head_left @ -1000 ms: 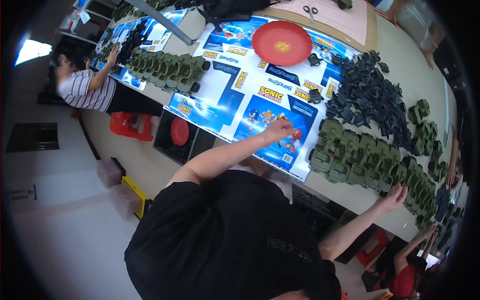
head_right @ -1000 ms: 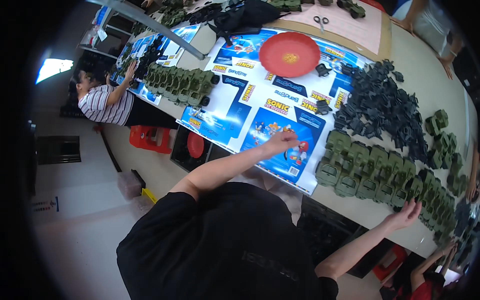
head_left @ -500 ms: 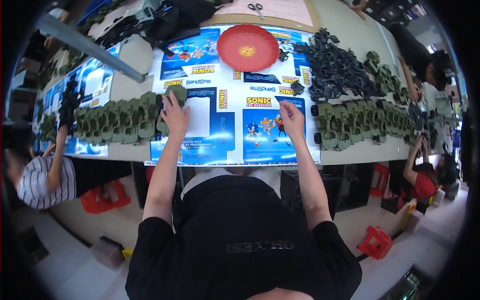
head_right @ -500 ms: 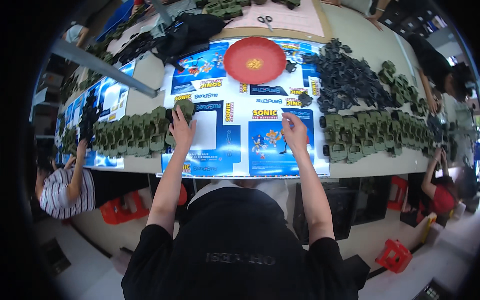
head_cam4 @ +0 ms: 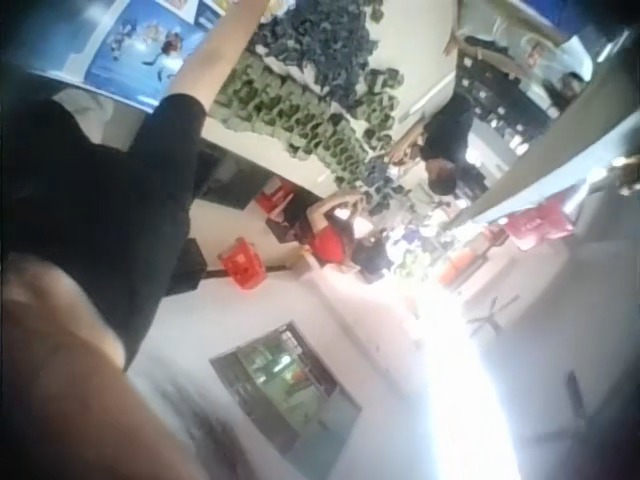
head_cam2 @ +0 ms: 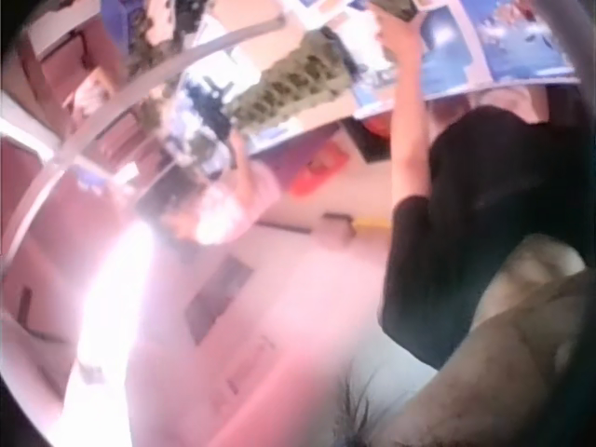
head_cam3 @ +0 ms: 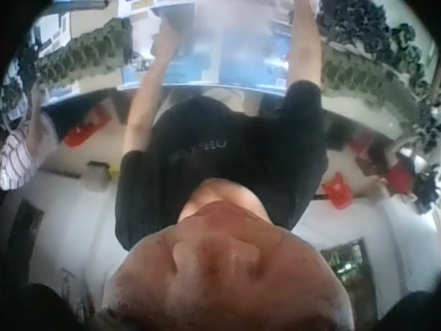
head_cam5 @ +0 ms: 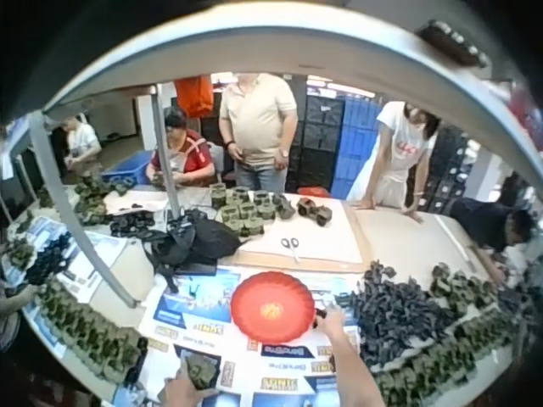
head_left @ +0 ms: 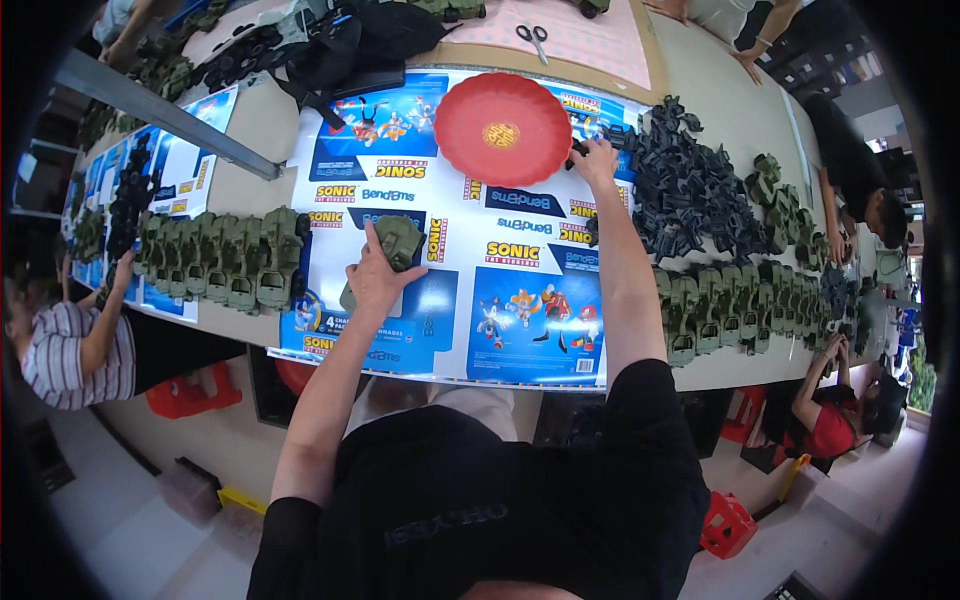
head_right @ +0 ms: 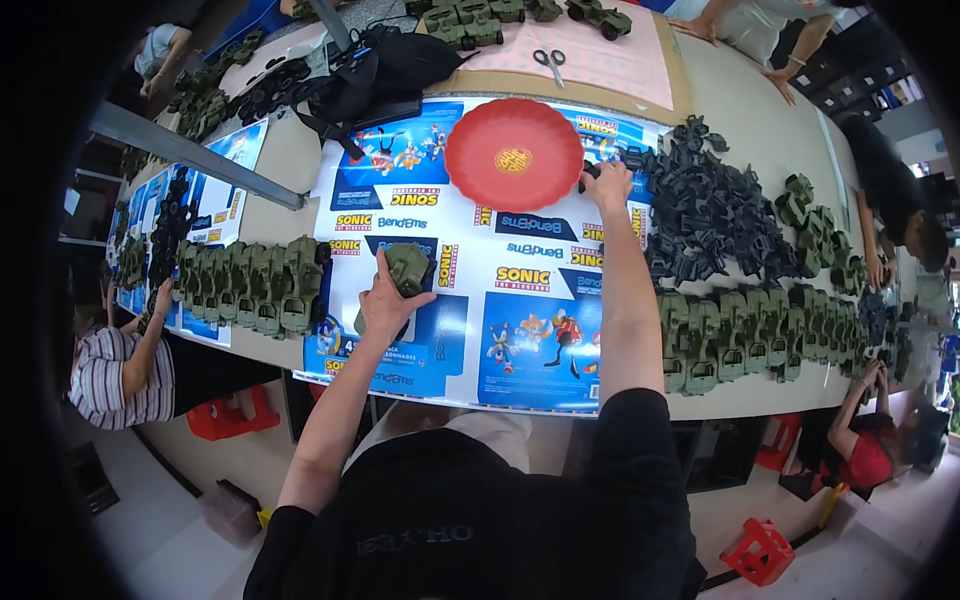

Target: The person assembles green plastic toy tanks by hand at a workbench. They repeatedly pick up a tank body, attach black wheels, and place the completed unit on the table. The process is repeated for multiple units throughout the clip.

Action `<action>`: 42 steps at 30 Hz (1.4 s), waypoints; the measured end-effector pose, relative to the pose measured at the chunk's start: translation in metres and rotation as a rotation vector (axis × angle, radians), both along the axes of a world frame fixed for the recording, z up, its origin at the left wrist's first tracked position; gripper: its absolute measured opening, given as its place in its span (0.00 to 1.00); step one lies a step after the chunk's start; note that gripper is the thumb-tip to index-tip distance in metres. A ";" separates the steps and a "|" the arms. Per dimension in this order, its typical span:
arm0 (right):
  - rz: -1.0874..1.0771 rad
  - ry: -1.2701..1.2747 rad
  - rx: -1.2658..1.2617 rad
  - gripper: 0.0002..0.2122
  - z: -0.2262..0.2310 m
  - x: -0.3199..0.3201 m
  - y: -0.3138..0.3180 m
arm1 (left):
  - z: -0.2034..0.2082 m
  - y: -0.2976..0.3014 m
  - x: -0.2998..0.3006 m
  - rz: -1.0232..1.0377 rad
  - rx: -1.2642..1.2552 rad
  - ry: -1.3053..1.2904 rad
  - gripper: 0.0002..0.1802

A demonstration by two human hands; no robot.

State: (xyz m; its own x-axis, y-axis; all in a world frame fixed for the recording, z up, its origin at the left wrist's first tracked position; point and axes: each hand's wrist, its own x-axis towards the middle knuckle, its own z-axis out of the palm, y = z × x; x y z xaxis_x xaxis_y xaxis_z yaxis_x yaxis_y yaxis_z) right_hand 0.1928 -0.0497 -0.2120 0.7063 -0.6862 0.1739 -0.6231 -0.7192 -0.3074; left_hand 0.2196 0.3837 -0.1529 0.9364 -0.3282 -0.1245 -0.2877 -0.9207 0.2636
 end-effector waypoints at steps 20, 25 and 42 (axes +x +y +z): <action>0.523 -0.564 0.377 0.22 0.186 -0.194 0.233 | 0.094 -0.021 -0.107 -0.365 -1.212 1.213 0.59; 0.617 -0.427 0.976 0.19 0.232 -0.222 0.228 | 0.112 -0.020 -0.113 -0.389 -1.169 0.949 0.59; -0.090 -0.970 1.916 0.14 0.218 -0.230 0.226 | 0.117 -0.030 -0.119 -0.544 -0.877 0.326 0.59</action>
